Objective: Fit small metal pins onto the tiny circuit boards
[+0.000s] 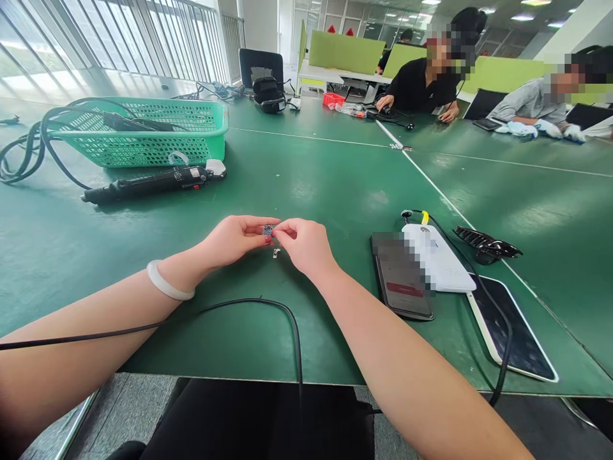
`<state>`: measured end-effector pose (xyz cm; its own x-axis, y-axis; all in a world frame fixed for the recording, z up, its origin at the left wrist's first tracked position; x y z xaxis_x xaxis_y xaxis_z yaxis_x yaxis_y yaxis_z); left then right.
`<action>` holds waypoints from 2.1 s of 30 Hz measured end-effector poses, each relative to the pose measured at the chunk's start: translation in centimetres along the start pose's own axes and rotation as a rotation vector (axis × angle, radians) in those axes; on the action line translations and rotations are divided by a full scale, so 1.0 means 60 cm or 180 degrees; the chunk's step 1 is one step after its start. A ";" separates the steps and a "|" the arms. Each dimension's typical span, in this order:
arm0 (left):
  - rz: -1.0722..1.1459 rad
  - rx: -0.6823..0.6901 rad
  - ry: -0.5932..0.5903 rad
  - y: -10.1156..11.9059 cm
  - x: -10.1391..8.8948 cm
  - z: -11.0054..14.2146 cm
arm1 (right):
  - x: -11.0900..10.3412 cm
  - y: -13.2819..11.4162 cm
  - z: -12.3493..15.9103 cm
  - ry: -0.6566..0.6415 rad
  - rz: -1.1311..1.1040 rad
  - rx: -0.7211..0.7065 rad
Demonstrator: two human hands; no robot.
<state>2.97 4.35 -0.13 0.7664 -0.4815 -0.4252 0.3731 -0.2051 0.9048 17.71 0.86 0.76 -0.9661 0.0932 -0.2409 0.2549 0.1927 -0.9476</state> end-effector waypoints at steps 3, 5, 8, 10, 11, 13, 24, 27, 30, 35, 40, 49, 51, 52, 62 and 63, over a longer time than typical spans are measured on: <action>0.0275 -0.0062 0.0005 0.003 0.001 0.001 | 0.001 0.001 0.000 -0.0018 -0.0327 -0.0045; 0.0433 -0.0126 -0.0004 0.004 0.002 0.001 | 0.000 0.005 -0.001 -0.0043 -0.0439 -0.0039; 0.0433 -0.0149 -0.0028 0.003 0.002 0.000 | -0.001 0.010 -0.003 -0.0042 -0.0326 -0.0063; 0.0340 -0.0057 -0.0036 0.004 0.001 0.000 | -0.002 0.010 -0.005 -0.0038 -0.0238 -0.0113; 0.0269 0.0007 -0.0040 0.004 0.001 0.000 | -0.003 0.010 -0.006 -0.0024 -0.0208 -0.0127; 0.0084 0.0118 -0.0046 0.005 0.001 0.000 | -0.005 0.011 -0.007 0.0021 -0.0178 -0.0119; -0.0582 0.0246 0.0110 0.006 -0.003 0.005 | -0.005 0.002 -0.004 0.0038 0.0166 -0.0229; -0.0725 0.0258 0.0124 0.007 -0.002 0.006 | -0.005 0.000 -0.003 0.0036 0.0263 -0.0218; -0.0785 0.0303 0.0107 0.008 -0.001 0.007 | -0.006 0.001 -0.002 0.0062 0.0270 -0.0178; -0.0936 0.0328 0.0178 0.009 -0.003 0.006 | -0.005 -0.001 0.000 0.0069 0.0291 -0.0200; -0.0638 0.0287 0.0067 0.022 -0.003 0.011 | -0.001 -0.004 0.001 0.0016 0.0235 -0.0282; 0.0499 -0.0212 0.0518 0.011 -0.015 0.000 | -0.012 0.024 -0.016 -0.0175 0.0491 -0.0188; 0.0493 -0.0392 0.0677 -0.003 -0.023 -0.005 | -0.006 0.029 -0.020 -0.0341 0.1002 -0.0292; 0.0510 -0.0484 0.0724 -0.008 -0.026 -0.007 | -0.003 0.031 -0.021 -0.0398 0.1191 -0.0347; 0.0669 -0.0519 0.0280 -0.016 -0.014 -0.008 | -0.002 0.029 -0.026 -0.0156 0.0977 -0.0391; 0.0685 -0.0479 0.0234 -0.016 -0.013 -0.008 | -0.006 0.024 -0.022 -0.0067 0.0749 -0.0375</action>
<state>2.24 5.34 -0.69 0.8703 -0.4361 -0.2289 0.2668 0.0269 0.9634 18.47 2.42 -0.25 -0.8800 0.1287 -0.4573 0.4746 0.2807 -0.8342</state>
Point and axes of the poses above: each hand's wrist, its own z-axis away from the middle knuckle, its own x-axis out of the palm, y = z × x, the point moved 4 cm from there along -z, towards the middle knuckle, and after that the axes turned 15 degrees about -z, right-handed, at the moved point
